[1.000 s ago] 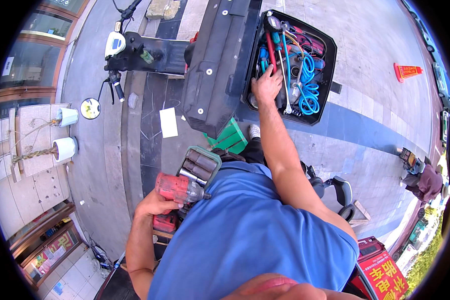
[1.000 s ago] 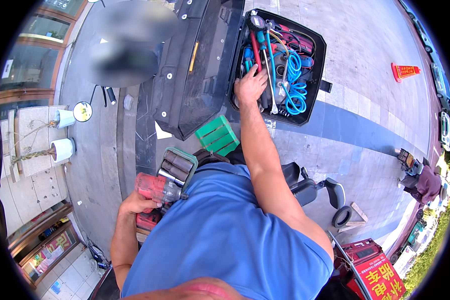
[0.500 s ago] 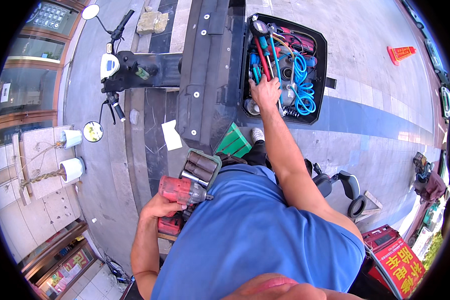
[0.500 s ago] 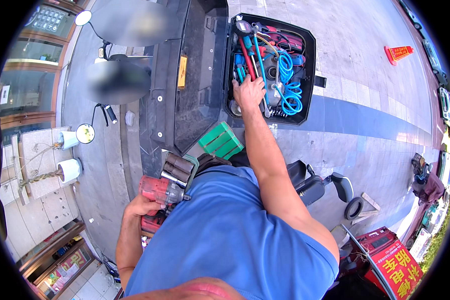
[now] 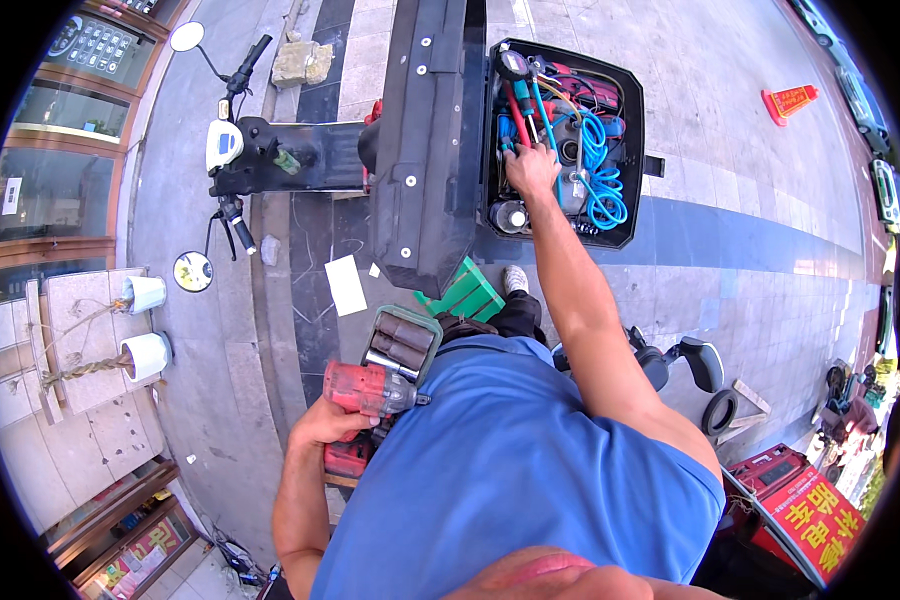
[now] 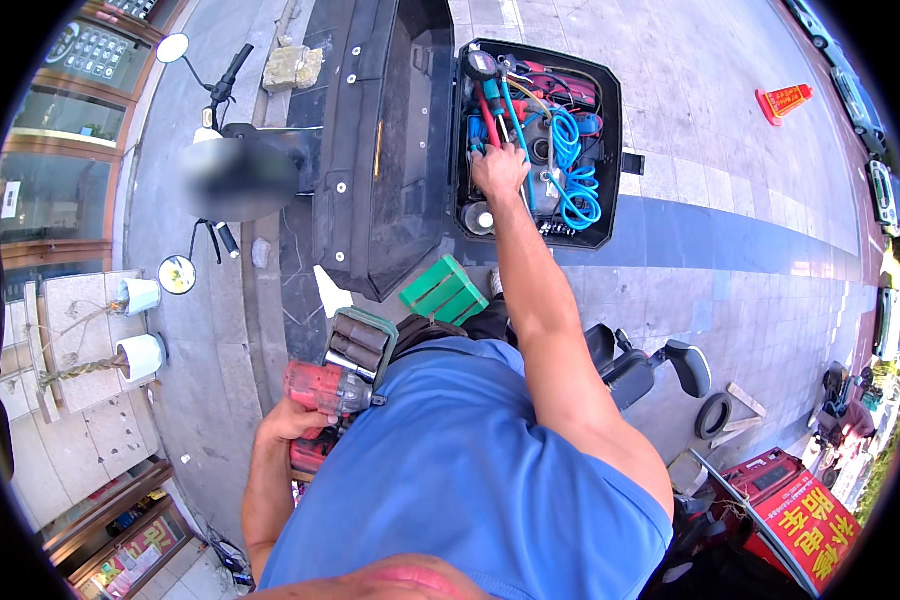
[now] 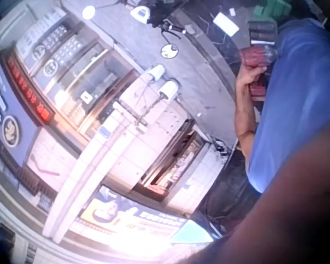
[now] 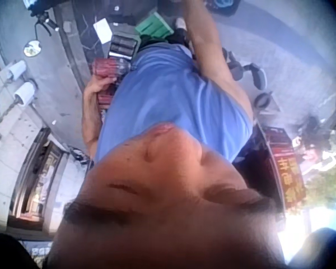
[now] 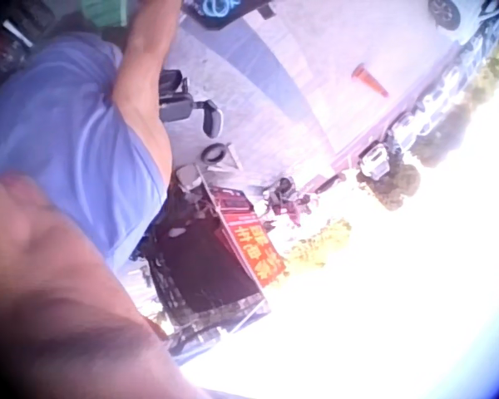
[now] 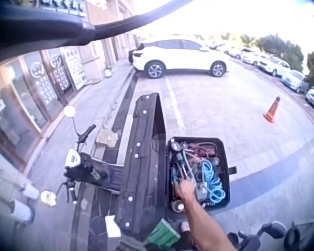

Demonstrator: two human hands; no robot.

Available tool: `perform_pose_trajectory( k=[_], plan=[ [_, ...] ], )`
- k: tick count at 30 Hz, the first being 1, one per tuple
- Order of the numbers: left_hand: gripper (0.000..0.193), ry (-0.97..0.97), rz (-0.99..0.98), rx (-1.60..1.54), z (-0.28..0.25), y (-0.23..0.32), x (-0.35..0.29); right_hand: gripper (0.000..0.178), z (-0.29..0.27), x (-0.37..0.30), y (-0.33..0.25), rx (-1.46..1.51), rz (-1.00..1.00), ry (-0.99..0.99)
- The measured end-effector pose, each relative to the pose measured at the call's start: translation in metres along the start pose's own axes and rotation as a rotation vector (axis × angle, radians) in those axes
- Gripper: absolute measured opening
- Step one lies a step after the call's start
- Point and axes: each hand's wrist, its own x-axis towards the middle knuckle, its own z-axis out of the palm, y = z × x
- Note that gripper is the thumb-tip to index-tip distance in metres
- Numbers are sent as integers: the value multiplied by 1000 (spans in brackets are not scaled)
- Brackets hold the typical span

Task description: The person retrieves an impact wrench and a socket set from a toolbox, gathers motorcycle forks and adhesive tape from a storage area, and begins assembling the fork components by hand while sitting.

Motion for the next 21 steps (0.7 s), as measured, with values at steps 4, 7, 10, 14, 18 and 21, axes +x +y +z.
perform_pose_trajectory(
  k=[4, 7, 10, 14, 18, 21],
  plan=[
    [43, -10, -13, 28, 9, 1, 1, 31, -9, -20, 36, 182, -233, 91],
    [42, 30, 19, 13, 21, 8, 6, 34, -65, -41, 57, 302, -278, 150],
    [41, 58, -8, -23, 31, 10, 11, 35, -93, -23, 102, 356, -167, 315],
    [41, 10, -48, 3, 36, 7, 25, 40, -97, 59, 174, 237, -15, 214],
    [42, -7, -42, 4, 52, 20, 36, 49, -73, 92, 216, 215, 12, 39],
    [42, -27, 2, 12, 61, 22, 42, 46, -65, 87, 221, 209, -102, 169]
  ],
)
